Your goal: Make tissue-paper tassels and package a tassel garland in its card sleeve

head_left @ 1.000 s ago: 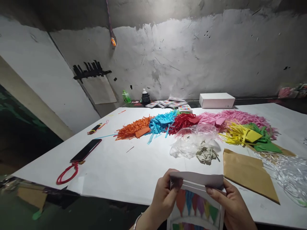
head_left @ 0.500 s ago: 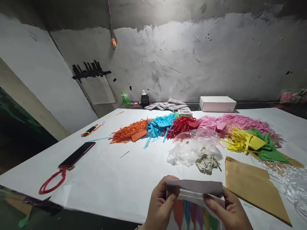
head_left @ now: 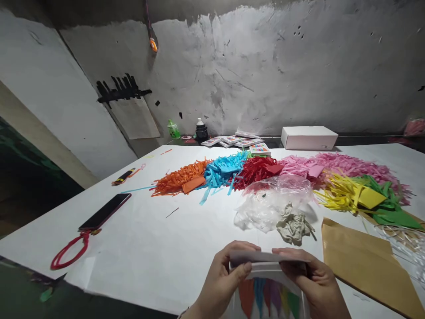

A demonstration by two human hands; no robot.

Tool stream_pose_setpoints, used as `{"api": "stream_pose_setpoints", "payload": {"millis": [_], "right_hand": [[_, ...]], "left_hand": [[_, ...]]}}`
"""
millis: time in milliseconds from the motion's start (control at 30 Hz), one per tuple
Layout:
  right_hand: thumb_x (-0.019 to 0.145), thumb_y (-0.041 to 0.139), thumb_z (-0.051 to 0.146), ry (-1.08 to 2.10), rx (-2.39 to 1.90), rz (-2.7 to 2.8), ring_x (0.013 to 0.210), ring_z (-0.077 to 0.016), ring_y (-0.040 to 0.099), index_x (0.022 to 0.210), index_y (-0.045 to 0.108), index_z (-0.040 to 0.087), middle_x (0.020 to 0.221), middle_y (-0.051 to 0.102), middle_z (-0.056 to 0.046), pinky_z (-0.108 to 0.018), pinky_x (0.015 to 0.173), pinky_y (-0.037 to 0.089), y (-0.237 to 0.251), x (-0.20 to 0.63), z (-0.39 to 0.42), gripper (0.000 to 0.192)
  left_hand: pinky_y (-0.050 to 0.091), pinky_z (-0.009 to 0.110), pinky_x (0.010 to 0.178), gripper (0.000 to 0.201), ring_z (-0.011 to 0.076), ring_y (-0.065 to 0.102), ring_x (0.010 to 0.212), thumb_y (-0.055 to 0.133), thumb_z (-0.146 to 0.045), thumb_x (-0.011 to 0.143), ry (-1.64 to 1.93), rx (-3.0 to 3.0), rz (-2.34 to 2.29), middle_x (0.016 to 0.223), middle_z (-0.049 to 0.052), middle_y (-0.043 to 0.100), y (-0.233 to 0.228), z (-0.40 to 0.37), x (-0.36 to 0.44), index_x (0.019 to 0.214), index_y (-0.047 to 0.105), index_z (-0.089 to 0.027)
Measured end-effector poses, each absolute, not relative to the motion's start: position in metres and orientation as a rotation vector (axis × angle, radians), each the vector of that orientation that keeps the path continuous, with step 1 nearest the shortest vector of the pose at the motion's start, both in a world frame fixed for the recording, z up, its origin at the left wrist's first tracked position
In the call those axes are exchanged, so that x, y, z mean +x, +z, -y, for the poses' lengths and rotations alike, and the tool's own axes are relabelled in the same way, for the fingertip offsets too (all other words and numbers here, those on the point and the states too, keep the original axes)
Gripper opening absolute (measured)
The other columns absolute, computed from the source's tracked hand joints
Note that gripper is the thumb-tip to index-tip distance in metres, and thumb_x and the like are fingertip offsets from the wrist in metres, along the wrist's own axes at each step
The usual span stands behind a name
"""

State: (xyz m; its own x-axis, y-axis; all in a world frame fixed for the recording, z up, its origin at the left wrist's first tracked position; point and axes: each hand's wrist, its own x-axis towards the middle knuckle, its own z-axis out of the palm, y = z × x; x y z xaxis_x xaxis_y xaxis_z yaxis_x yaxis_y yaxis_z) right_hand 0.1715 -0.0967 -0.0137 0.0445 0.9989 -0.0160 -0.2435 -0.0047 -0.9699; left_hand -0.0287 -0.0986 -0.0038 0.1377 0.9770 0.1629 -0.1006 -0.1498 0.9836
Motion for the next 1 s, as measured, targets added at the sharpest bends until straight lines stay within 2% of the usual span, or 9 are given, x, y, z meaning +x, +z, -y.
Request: {"api": "stream_pose_setpoints", "payload": {"millis": [200,333,433,567,667,733,833,900,1000], "right_hand": [[0.062,0.09,0.032,1.424,-0.95,1.069,0.084,-0.0268,0.075,0.063,0.078,0.023,0.089,0.078,-0.01,-0.028,0.066,0.062,-0.021,0.18,0.095,0.015],[0.079,0.077,0.022,1.14,-0.863,1.349,0.088,-0.0238,0.075,0.068,0.074,0.024,0.096,0.078,-0.007,-0.028,0.073,0.062,-0.026,0.187,0.094,0.011],[0.086,0.066,0.011,0.806,-0.68,1.633,0.098,-0.0233,0.073,0.08,0.07,0.025,0.098,0.078,-0.005,-0.033,0.081,0.062,-0.025,0.192,0.089,0.015],[0.088,0.059,0.003,0.214,-0.543,1.991,0.105,-0.0226,0.071,0.108,0.069,0.018,0.106,0.078,-0.01,-0.035,0.091,0.06,-0.027,0.202,0.084,0.027],[0.095,0.049,0.006,-0.083,-0.566,2.14,0.114,-0.0229,0.068,0.137,0.059,0.013,0.12,0.073,-0.013,-0.035,0.101,0.054,-0.029,0.209,0.086,0.043],[0.099,0.048,0.014,-0.037,-0.609,2.169,0.116,-0.0227,0.068,0.145,0.052,0.017,0.123,0.072,-0.01,-0.035,0.103,0.053,-0.026,0.211,0.088,0.046],[0.098,0.056,0.026,0.208,-0.693,2.168,0.104,-0.0206,0.073,0.135,0.062,0.024,0.119,0.074,-0.008,-0.028,0.092,0.058,-0.014,0.21,0.089,0.038],[0.096,0.058,0.023,0.328,-0.739,2.16,0.095,-0.0186,0.075,0.126,0.067,0.026,0.112,0.077,-0.006,-0.023,0.082,0.06,-0.007,0.208,0.088,0.031],[0.093,0.057,0.014,0.336,-0.725,2.145,0.086,-0.0179,0.075,0.128,0.066,0.027,0.104,0.078,-0.005,-0.023,0.074,0.06,-0.003,0.208,0.086,0.038]], "left_hand": [[0.052,0.028,0.072,0.014,0.0214,0.07,0.085,0.069,-0.027,0.09,1.371,1.524,-0.896,0.096,0.01,0.074,-0.014,0.097,-0.035,0.083,0.081,-0.023],[0.052,0.029,0.074,0.028,0.0225,0.069,0.088,0.072,-0.047,0.086,1.235,1.516,-0.767,0.109,0.013,0.069,-0.01,0.096,-0.04,0.083,0.078,-0.02],[0.053,0.03,0.081,0.034,0.0253,0.067,0.098,0.073,-0.052,0.083,1.156,1.55,-0.794,0.118,0.015,0.067,-0.006,0.099,-0.041,0.091,0.073,-0.018],[0.052,0.026,0.08,0.015,0.0201,0.068,0.093,0.069,-0.033,0.091,1.204,1.568,-0.917,0.102,0.011,0.072,-0.008,0.103,-0.036,0.089,0.07,-0.019],[0.054,0.026,0.08,0.01,0.0204,0.069,0.093,0.068,-0.028,0.091,1.206,1.543,-0.928,0.101,0.01,0.073,-0.012,0.105,-0.033,0.095,0.071,-0.019],[0.056,0.026,0.079,0.01,0.0202,0.07,0.092,0.066,-0.026,0.092,1.208,1.466,-0.941,0.099,0.01,0.073,-0.016,0.107,-0.031,0.096,0.071,-0.018],[0.058,0.025,0.075,0.009,0.0197,0.07,0.09,0.064,-0.024,0.092,1.226,1.407,-0.948,0.099,0.01,0.072,-0.02,0.109,-0.027,0.095,0.07,-0.018],[0.058,0.025,0.076,0.007,0.0201,0.07,0.091,0.065,-0.021,0.091,1.255,1.432,-0.944,0.098,0.01,0.072,-0.022,0.109,-0.026,0.094,0.07,-0.018],[0.057,0.026,0.078,0.006,0.0202,0.069,0.092,0.064,-0.019,0.091,1.264,1.457,-0.927,0.099,0.01,0.072,-0.026,0.108,-0.025,0.093,0.069,-0.018]]}}
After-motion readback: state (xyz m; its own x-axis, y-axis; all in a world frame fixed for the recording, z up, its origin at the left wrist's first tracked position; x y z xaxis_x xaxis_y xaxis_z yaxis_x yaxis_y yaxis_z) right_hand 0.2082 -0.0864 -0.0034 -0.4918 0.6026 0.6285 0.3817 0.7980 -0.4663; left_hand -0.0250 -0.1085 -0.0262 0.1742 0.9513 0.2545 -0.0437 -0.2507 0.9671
